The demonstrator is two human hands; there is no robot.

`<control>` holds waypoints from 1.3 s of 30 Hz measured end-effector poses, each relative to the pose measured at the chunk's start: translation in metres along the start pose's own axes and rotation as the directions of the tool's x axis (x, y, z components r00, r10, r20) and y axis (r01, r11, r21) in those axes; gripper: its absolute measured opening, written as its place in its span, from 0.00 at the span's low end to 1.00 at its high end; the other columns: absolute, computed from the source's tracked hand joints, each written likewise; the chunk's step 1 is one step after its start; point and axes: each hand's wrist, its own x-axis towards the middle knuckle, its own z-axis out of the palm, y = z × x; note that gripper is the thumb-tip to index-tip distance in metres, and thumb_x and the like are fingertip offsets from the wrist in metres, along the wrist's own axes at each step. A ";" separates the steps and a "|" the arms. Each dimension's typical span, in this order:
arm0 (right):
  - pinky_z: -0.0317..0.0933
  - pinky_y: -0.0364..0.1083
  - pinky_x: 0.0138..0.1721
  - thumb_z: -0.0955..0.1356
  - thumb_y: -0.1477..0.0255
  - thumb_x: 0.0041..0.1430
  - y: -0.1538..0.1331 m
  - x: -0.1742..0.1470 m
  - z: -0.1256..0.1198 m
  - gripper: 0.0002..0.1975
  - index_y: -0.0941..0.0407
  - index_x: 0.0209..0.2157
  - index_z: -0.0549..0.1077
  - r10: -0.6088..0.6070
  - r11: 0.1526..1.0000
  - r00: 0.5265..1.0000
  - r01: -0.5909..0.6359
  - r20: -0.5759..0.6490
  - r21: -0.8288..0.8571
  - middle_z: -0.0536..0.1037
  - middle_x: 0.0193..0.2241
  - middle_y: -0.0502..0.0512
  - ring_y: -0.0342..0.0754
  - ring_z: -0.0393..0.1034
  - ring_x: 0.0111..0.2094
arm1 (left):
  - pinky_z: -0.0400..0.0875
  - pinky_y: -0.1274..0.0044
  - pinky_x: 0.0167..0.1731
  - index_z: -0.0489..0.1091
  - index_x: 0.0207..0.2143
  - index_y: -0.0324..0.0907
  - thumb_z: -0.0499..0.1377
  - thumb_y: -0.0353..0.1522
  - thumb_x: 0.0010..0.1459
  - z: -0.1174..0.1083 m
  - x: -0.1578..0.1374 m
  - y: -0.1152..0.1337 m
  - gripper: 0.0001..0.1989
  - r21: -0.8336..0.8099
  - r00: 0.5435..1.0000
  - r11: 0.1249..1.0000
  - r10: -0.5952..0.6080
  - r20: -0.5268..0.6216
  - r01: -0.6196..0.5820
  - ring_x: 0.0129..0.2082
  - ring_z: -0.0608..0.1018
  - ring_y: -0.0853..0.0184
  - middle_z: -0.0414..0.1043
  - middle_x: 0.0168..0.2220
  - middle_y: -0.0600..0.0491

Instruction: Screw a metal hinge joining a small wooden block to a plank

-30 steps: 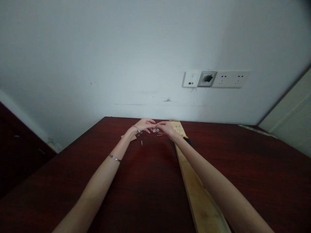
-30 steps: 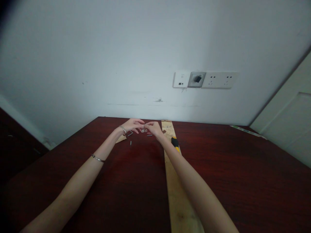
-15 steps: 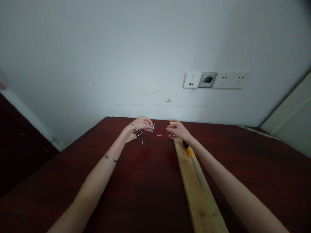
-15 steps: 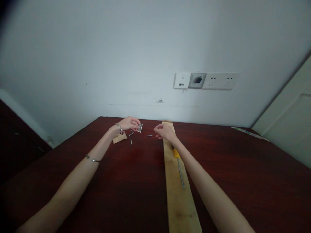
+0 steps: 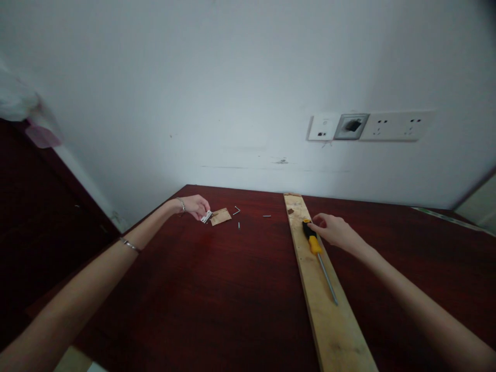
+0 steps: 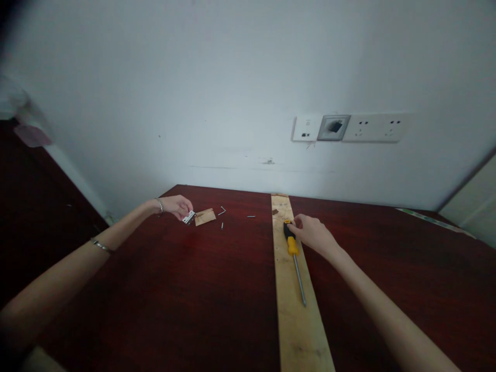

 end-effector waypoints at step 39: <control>0.66 0.39 0.15 0.69 0.73 0.54 -0.077 0.001 0.006 0.23 0.61 0.52 0.67 0.011 0.754 0.978 -0.146 0.210 0.640 0.78 0.28 0.55 0.42 0.72 0.19 | 0.67 0.80 0.30 0.72 0.34 0.38 0.57 0.36 0.56 0.085 -0.025 0.045 0.10 0.204 0.924 0.914 0.373 -0.082 -0.351 0.32 0.76 0.69 0.75 0.32 0.50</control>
